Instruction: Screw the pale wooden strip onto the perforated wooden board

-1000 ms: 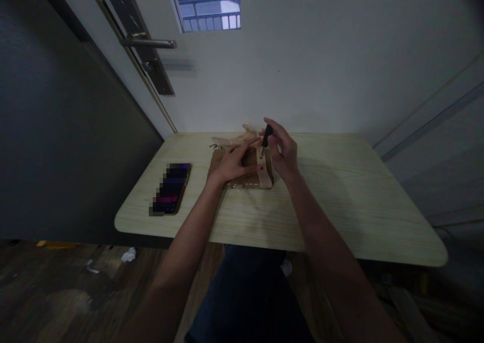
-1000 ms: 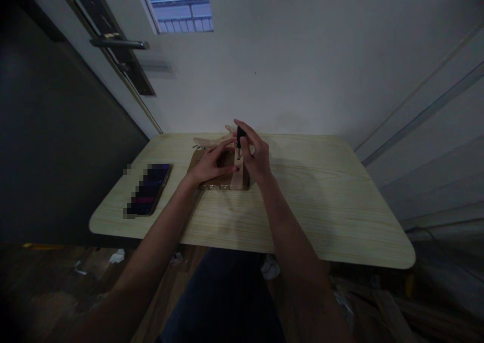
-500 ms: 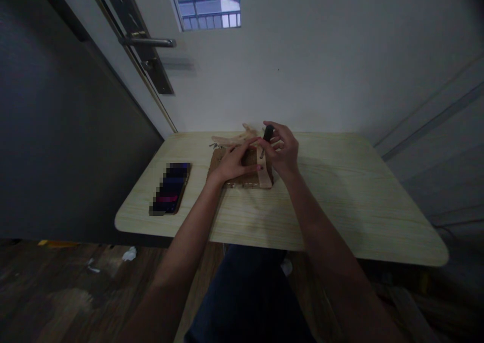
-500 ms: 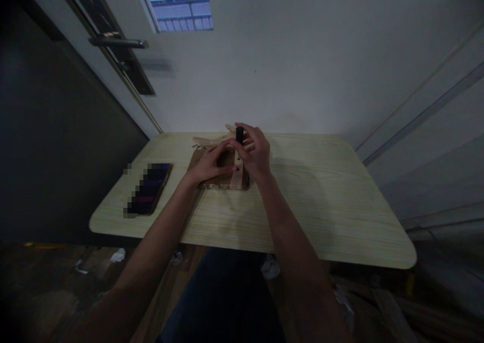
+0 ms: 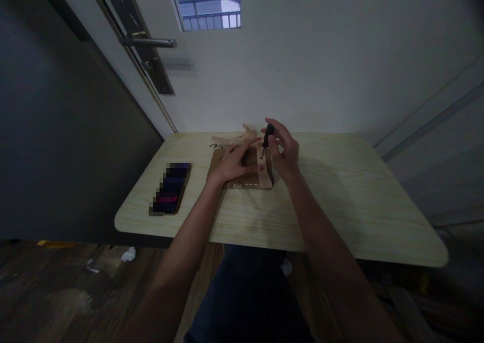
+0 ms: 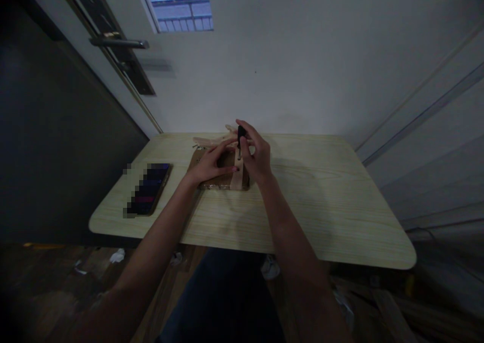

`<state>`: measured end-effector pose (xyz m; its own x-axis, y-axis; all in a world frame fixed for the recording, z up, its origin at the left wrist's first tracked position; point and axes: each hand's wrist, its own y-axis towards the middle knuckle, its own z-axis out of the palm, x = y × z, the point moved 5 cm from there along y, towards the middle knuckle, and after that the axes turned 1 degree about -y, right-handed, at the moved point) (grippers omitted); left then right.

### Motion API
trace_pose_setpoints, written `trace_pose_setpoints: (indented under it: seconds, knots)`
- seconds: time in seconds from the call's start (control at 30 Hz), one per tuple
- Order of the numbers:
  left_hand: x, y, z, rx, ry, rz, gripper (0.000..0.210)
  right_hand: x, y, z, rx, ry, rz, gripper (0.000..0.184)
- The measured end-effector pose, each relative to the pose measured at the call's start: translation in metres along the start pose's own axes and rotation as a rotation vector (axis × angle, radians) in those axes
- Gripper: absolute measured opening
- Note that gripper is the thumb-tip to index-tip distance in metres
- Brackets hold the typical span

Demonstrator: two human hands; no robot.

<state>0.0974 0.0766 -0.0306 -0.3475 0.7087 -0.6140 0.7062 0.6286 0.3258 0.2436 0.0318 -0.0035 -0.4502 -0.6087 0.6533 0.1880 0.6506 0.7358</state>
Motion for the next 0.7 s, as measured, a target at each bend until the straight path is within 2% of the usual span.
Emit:
trace_pose_setpoints:
  seconds: [0.2,0.37,0.53,0.7]
  knots:
    - [0.001,-0.001,0.000,0.003,0.010,-0.014,0.086,-0.011,0.003,-0.001,-0.053,0.030,0.018,0.045]
    - [0.004,0.000,0.001,0.005,0.018,-0.026,0.090,-0.012,0.003,0.000,-0.109,0.038,0.048,0.058]
    - [0.006,0.001,0.001,-0.004,0.027,-0.026,0.090,-0.014,0.003,0.002,-0.127,0.043,0.108,0.036]
    - [0.008,0.001,0.002,0.004,0.042,-0.038,0.092,-0.016,0.001,0.003,-0.116,-0.019,0.172,0.033]
